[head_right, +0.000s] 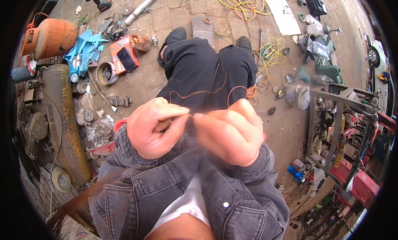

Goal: The person strips the insulation from a red wire using pliers, then twists the exposed strands. The person repeats the stripping and twisting process on a second wire. The workspace is cluttered with tools and parts.

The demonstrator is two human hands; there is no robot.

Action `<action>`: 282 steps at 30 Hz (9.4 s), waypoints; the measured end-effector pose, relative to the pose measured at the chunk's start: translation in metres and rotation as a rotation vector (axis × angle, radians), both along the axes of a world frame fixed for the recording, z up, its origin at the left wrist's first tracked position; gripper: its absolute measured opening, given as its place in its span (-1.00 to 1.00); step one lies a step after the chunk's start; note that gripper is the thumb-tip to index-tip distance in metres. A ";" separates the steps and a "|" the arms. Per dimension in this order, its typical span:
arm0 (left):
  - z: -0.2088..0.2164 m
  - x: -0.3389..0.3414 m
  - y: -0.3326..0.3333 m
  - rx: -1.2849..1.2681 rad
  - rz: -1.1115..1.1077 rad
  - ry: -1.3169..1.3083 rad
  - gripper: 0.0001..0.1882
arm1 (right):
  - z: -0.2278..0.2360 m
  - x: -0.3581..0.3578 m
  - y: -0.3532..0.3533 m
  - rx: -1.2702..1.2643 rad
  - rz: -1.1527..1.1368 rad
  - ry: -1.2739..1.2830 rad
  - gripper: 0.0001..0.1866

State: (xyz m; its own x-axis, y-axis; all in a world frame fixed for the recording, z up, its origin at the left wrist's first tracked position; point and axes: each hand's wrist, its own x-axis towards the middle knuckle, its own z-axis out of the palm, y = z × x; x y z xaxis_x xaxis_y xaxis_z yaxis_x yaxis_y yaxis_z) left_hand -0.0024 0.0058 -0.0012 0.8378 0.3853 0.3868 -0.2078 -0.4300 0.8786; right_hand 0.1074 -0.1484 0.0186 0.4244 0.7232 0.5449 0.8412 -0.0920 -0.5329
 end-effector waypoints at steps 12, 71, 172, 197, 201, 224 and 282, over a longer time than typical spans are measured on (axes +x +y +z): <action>0.000 -0.002 -0.001 -0.008 0.009 0.003 -0.75 | -0.004 -0.001 0.008 0.152 0.101 0.611 -0.69; 0.008 -0.002 -0.002 -0.202 -0.037 0.070 -0.77 | 0.000 -0.015 0.013 0.057 -0.174 0.429 -0.68; -0.128 0.064 0.081 -0.171 0.731 -0.030 -0.92 | -0.090 -0.014 -0.071 -0.269 -0.086 1.572 -0.88; -0.033 0.031 0.010 0.540 0.287 0.334 -0.54 | -0.089 0.027 -0.100 -0.187 -0.425 0.577 -0.89; -0.020 0.047 -0.042 -0.037 -0.219 0.437 -0.59 | -0.083 0.025 -0.088 -0.032 -0.343 0.481 -0.87; -0.105 0.131 -0.056 -0.585 -0.288 0.599 -0.83 | -0.537 0.145 -0.200 -0.786 -1.419 0.948 -0.44; -0.019 0.021 -0.056 -0.046 -0.216 0.327 -0.82 | -0.058 -0.016 -0.104 -0.458 -0.077 0.747 -0.11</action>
